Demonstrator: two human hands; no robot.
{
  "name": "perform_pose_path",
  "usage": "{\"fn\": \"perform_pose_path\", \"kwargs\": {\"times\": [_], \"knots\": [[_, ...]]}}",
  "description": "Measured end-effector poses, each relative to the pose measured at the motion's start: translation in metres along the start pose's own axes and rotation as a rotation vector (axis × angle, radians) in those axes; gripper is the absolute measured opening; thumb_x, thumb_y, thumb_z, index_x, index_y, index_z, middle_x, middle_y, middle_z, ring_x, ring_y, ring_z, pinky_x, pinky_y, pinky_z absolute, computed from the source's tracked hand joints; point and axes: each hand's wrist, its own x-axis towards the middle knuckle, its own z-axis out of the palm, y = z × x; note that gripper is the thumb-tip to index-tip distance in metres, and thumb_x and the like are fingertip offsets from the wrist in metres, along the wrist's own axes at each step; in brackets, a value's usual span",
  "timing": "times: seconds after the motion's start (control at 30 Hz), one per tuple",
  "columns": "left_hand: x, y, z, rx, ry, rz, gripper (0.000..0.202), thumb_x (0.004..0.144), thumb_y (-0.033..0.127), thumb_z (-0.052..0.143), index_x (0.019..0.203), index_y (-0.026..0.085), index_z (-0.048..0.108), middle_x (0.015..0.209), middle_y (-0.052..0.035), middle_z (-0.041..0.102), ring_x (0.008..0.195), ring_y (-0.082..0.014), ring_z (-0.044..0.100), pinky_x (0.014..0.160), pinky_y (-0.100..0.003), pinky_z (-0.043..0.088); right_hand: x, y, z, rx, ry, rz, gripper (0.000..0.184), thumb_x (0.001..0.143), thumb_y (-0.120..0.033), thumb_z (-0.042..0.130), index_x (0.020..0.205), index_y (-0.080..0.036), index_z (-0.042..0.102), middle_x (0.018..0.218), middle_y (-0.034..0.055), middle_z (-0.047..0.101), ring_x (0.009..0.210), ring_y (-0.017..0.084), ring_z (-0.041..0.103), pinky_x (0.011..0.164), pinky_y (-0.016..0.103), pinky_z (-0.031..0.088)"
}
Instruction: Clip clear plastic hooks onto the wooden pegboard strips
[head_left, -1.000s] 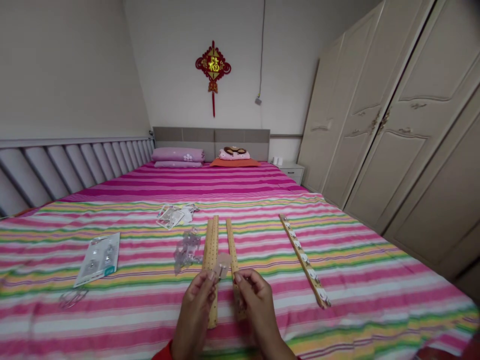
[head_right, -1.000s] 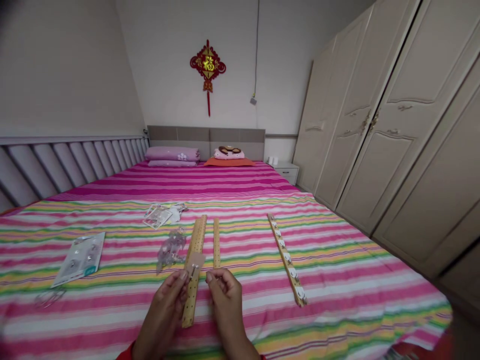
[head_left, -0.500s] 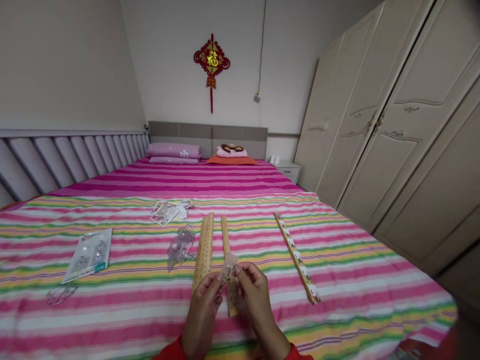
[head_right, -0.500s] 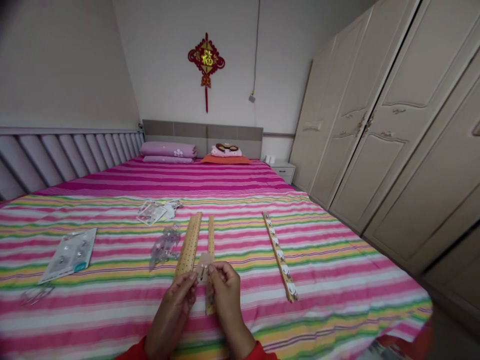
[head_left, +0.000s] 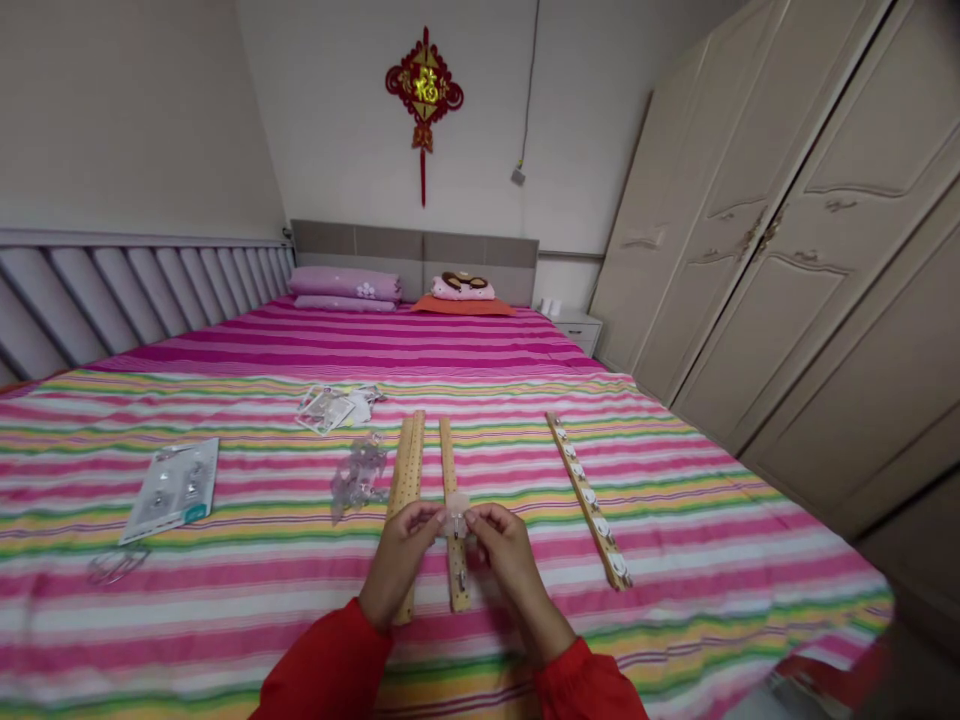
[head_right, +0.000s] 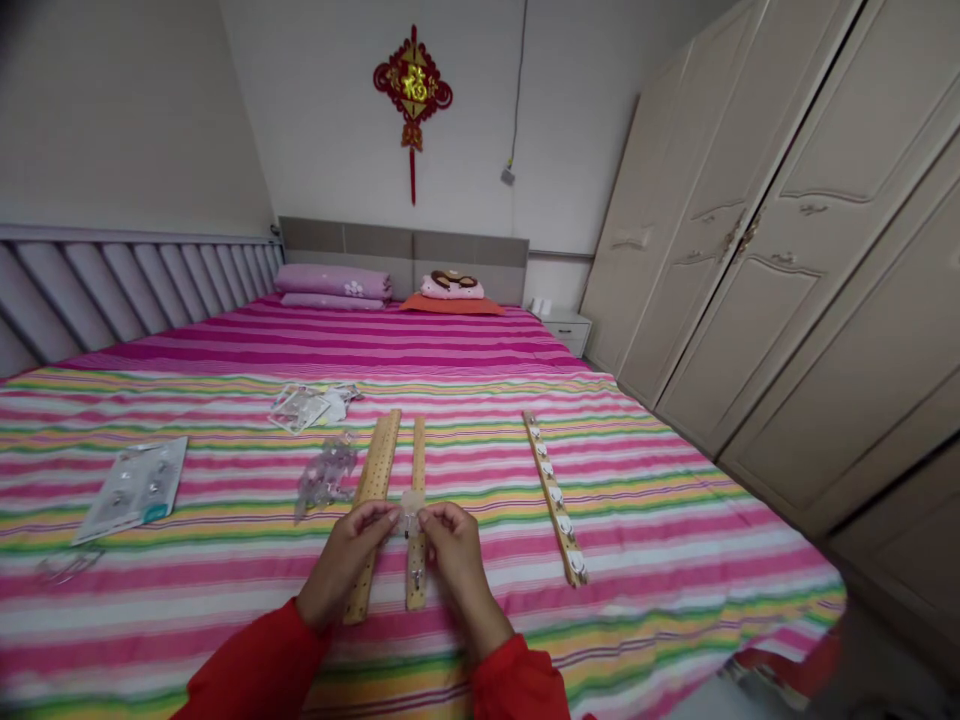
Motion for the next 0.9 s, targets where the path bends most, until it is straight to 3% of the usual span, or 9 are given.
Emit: {"fn": "perform_pose_path", "kwargs": {"times": [0.13, 0.4, 0.63, 0.9], "knots": [[0.017, -0.019, 0.002, -0.008, -0.011, -0.008, 0.030, 0.061, 0.041, 0.071, 0.073, 0.015, 0.065, 0.064, -0.0005, 0.065, 0.061, -0.0129, 0.059, 0.060, -0.024, 0.046, 0.016, 0.007, -0.005, -0.030, -0.023, 0.046, 0.027, 0.054, -0.038, 0.078, 0.058, -0.015, 0.065, 0.046, -0.0029, 0.058, 0.033, 0.005, 0.038, 0.035, 0.019, 0.029], [0.037, -0.050, 0.007, 0.060, 0.035, -0.161, 0.020, 0.056, 0.032, 0.067, 0.060, 0.016, 0.057, 0.049, 0.0036, 0.056, 0.048, -0.0100, 0.052, 0.049, -0.021, 0.040, 0.038, 0.040, -0.011, -0.028, 0.073, 0.158, 0.020, 0.048, -0.029, 0.075, 0.054, -0.014, 0.063, 0.040, -0.0031, 0.057, 0.030, 0.007, 0.043, 0.033, 0.020, 0.032], [0.042, -0.063, 0.010, 0.209, 0.065, -0.201, 0.009, 0.061, 0.023, 0.059, 0.058, 0.017, 0.052, 0.047, 0.0051, 0.053, 0.046, -0.0104, 0.052, 0.047, -0.021, 0.038, 0.041, 0.063, -0.014, 0.019, 0.112, 0.167, 0.017, 0.049, -0.026, 0.072, 0.055, -0.014, 0.061, 0.041, -0.0029, 0.058, 0.033, 0.008, 0.046, 0.034, 0.020, 0.035], [0.045, -0.064, 0.012, 0.294, 0.074, -0.234, 0.011, 0.065, 0.017, 0.056, 0.057, 0.019, 0.049, 0.044, 0.0069, 0.049, 0.044, -0.0111, 0.052, 0.046, -0.021, 0.039, 0.042, 0.069, -0.014, 0.006, 0.114, 0.160, 0.014, 0.052, -0.025, 0.069, 0.055, -0.015, 0.060, 0.041, -0.0033, 0.057, 0.034, 0.008, 0.046, 0.035, 0.020, 0.035]]}}
